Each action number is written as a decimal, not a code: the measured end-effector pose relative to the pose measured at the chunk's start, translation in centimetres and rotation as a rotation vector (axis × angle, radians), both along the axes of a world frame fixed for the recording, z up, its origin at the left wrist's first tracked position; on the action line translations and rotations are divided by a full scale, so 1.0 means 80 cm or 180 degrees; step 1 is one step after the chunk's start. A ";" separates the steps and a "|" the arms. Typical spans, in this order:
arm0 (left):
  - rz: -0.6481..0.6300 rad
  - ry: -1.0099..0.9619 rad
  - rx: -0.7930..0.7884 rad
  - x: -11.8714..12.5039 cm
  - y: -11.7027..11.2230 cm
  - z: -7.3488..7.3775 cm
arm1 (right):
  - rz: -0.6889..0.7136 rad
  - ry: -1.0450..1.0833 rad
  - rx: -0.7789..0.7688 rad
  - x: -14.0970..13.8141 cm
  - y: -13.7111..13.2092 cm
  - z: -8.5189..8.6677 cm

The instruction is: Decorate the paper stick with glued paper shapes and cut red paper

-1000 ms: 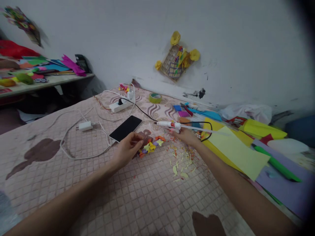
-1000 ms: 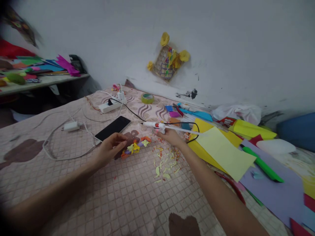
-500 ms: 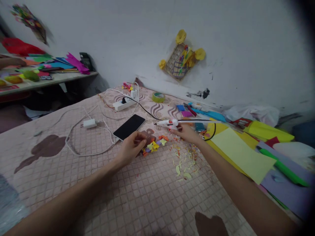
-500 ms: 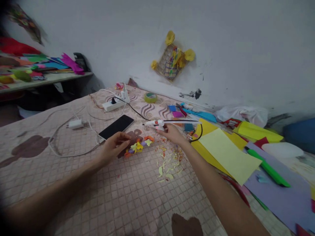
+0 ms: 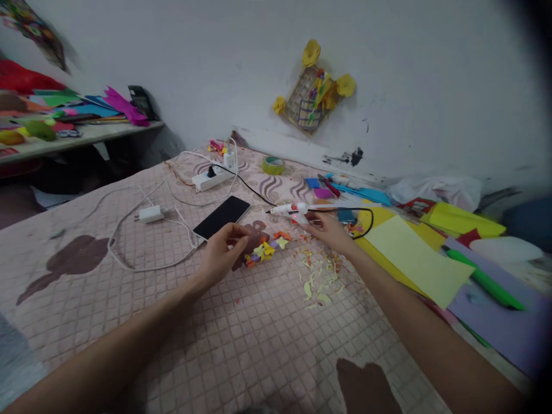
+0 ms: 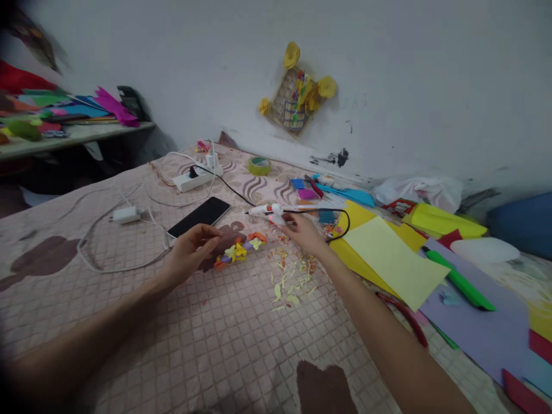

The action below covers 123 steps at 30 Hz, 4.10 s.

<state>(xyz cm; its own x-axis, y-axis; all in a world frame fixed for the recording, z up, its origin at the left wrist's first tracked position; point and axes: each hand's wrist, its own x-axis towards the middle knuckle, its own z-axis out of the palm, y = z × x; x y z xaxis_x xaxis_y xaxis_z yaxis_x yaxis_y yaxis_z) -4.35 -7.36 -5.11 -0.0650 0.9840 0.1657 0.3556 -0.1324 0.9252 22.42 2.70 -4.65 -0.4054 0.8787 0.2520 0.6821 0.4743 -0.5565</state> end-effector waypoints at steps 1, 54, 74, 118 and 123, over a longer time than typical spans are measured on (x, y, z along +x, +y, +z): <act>0.0019 -0.0004 -0.0002 0.000 0.000 0.001 | 0.0002 -0.0046 0.0052 0.002 -0.002 0.001; -0.0789 -0.2867 -0.2613 0.016 -0.054 0.011 | -0.0511 0.1054 -0.0697 0.081 -0.199 -0.008; -0.1598 -0.3392 -0.2935 0.090 -0.040 0.037 | -0.0585 0.1942 -0.0807 0.073 -0.212 0.008; -0.0211 0.2305 0.0947 -0.002 -0.033 -0.007 | -0.1055 0.3331 -0.1651 0.045 -0.203 -0.011; -0.0188 0.2373 0.0952 -0.004 -0.033 -0.011 | -0.1099 0.3342 -0.1683 0.046 -0.204 -0.009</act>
<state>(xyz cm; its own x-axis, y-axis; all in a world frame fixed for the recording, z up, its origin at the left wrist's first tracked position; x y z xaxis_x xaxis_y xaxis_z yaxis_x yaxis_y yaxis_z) -4.65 -9.99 -5.96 0.2174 0.8894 0.4021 0.8503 -0.3749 0.3693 26.10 -13.66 -5.40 0.0543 0.9931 -0.1044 -0.1687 -0.0939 -0.9812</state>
